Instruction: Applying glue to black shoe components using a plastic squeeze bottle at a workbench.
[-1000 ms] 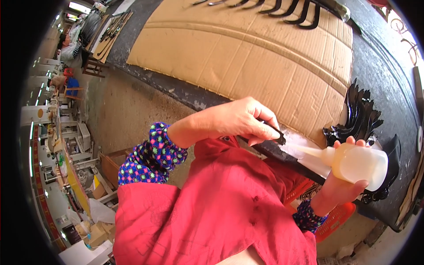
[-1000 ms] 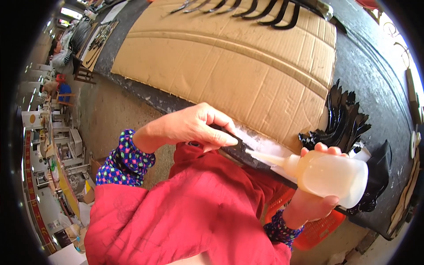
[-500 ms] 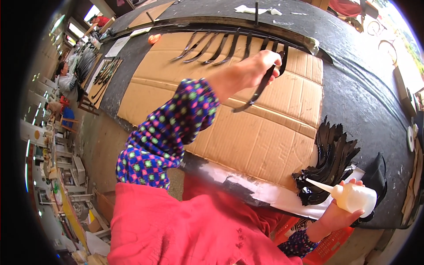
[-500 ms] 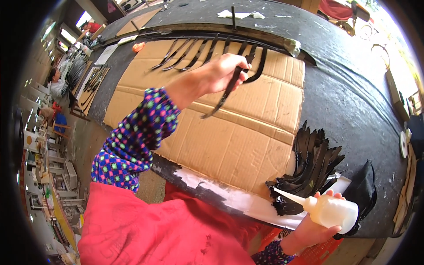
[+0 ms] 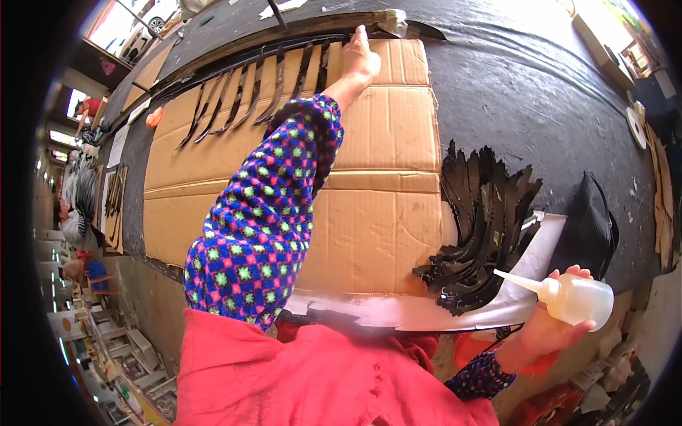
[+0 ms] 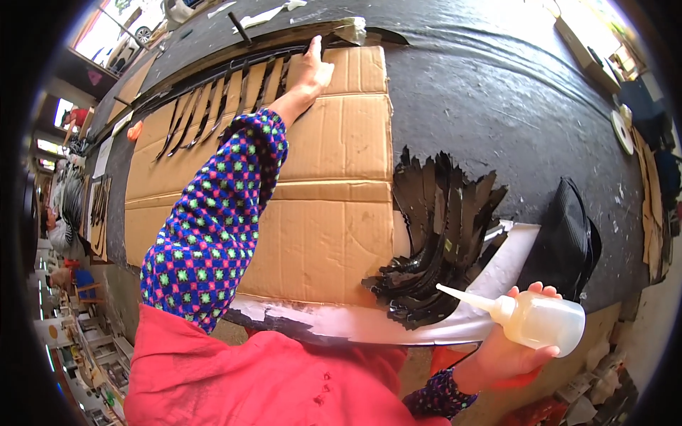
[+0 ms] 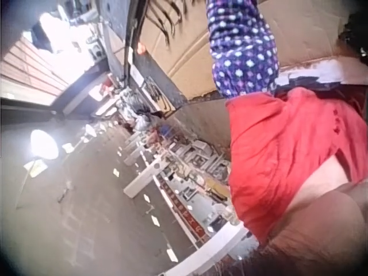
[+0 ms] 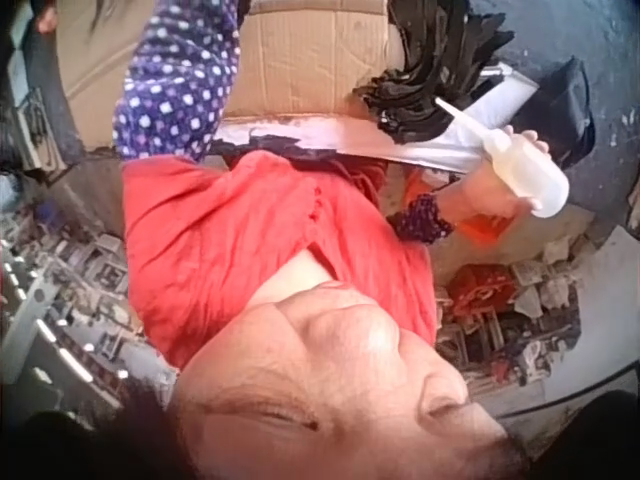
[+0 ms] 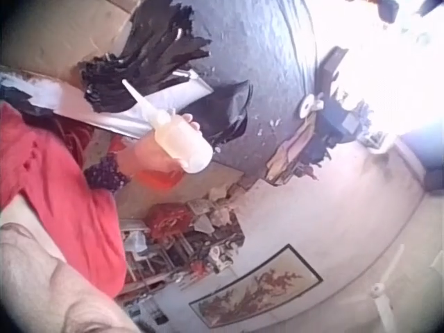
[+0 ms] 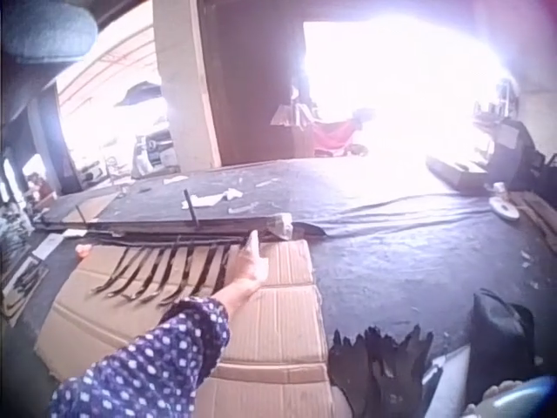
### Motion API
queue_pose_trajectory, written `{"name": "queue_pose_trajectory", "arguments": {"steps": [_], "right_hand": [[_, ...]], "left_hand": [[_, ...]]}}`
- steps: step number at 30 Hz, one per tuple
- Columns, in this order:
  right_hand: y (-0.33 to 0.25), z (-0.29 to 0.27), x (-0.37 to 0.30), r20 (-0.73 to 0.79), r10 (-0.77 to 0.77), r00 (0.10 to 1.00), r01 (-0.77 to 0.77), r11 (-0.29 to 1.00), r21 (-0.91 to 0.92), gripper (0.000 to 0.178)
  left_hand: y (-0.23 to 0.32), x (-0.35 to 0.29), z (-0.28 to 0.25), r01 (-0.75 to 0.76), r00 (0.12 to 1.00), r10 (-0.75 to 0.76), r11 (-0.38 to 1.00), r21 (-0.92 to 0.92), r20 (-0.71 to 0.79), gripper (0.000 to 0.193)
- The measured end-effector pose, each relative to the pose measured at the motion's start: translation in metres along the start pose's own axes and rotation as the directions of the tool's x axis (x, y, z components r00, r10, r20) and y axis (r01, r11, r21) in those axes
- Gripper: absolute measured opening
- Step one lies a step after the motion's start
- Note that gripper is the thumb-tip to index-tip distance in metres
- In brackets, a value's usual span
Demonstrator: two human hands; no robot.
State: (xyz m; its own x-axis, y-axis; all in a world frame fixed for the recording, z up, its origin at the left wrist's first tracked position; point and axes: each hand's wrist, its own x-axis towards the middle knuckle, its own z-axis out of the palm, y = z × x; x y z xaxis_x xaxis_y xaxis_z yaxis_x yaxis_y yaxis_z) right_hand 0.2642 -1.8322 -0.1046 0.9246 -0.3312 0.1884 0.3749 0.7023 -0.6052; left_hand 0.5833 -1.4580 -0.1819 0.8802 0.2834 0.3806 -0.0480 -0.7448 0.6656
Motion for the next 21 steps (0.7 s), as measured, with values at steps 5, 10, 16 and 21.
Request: {"name": "queue_pose_trajectory", "arguments": {"steps": [5, 10, 16, 21], "right_hand": [[-0.013, 0.000, -0.009, 0.024, -0.012, 1.000, 0.011, 0.999, 0.041, 0.070], [-0.025, 0.003, -0.023, 0.059, -0.021, 0.998, 0.015, 0.994, 0.108, 0.068], [-0.039, 0.008, -0.035, 0.087, 0.004, 0.996, -0.010, 0.997, 0.074, 0.068], [-0.048, 0.011, -0.045, 0.083, -0.006, 0.997, 0.002, 0.999, 0.051, 0.069]], "left_hand": [[0.037, -0.030, -0.017, 0.036, 0.990, 0.013, 0.943, 0.332, -0.143, 0.061], [0.115, -0.124, -0.025, -0.044, 0.976, 0.051, 0.998, -0.037, 0.212, 0.028], [0.198, -0.246, -0.031, 0.022, 0.845, 0.074, 0.985, -0.172, 0.530, 0.052], [0.186, -0.251, -0.021, 0.080, 0.836, 0.143, 0.923, -0.375, 0.530, 0.048]]}}
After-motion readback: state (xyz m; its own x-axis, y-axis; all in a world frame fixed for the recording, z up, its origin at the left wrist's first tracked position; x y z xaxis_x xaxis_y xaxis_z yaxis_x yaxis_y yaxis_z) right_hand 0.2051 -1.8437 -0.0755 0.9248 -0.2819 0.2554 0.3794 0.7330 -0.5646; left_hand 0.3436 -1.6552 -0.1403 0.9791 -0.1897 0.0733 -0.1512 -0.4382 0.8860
